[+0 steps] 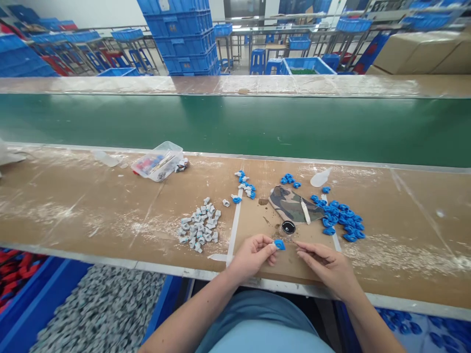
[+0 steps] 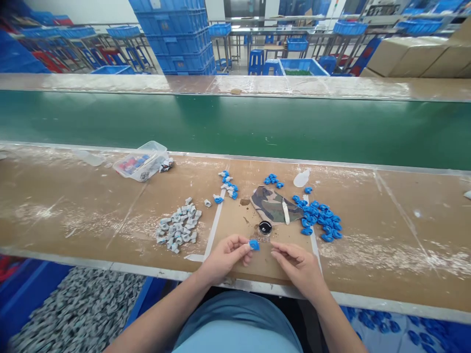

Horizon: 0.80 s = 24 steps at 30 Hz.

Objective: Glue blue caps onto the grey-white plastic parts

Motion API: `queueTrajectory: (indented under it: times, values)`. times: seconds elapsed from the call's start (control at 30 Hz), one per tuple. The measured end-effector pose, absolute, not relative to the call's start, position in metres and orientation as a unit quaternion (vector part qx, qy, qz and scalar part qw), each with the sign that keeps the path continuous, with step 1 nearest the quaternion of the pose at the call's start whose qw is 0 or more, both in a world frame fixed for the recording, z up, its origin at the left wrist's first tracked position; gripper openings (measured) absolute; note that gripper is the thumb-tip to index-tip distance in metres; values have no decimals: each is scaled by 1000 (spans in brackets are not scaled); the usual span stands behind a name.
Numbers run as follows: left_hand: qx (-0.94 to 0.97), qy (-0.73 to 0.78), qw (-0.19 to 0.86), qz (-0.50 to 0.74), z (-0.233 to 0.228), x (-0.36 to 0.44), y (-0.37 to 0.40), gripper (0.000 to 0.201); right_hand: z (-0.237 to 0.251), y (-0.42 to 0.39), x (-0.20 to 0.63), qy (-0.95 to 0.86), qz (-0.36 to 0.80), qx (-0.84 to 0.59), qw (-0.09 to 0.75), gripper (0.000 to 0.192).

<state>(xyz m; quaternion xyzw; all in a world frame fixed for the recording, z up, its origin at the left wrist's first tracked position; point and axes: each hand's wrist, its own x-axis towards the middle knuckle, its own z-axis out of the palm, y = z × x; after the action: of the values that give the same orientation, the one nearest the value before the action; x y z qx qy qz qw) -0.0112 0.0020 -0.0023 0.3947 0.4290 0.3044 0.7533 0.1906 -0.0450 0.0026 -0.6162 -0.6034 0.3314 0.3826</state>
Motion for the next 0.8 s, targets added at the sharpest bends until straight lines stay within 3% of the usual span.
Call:
queueTrajectory:
  times: [0.23, 0.53, 0.8]
  values:
    - [431, 448, 727, 291, 10, -25, 24, 46, 3, -54, 241, -541, 168, -720, 401, 27]
    - [403, 395, 790, 240, 12, -2, -2, 49, 18, -50, 174, -636, 340, -559, 409, 23]
    - [342, 403, 801, 283, 9, 2, -8, 48, 4, -46, 170, -595, 400, -547, 432, 18]
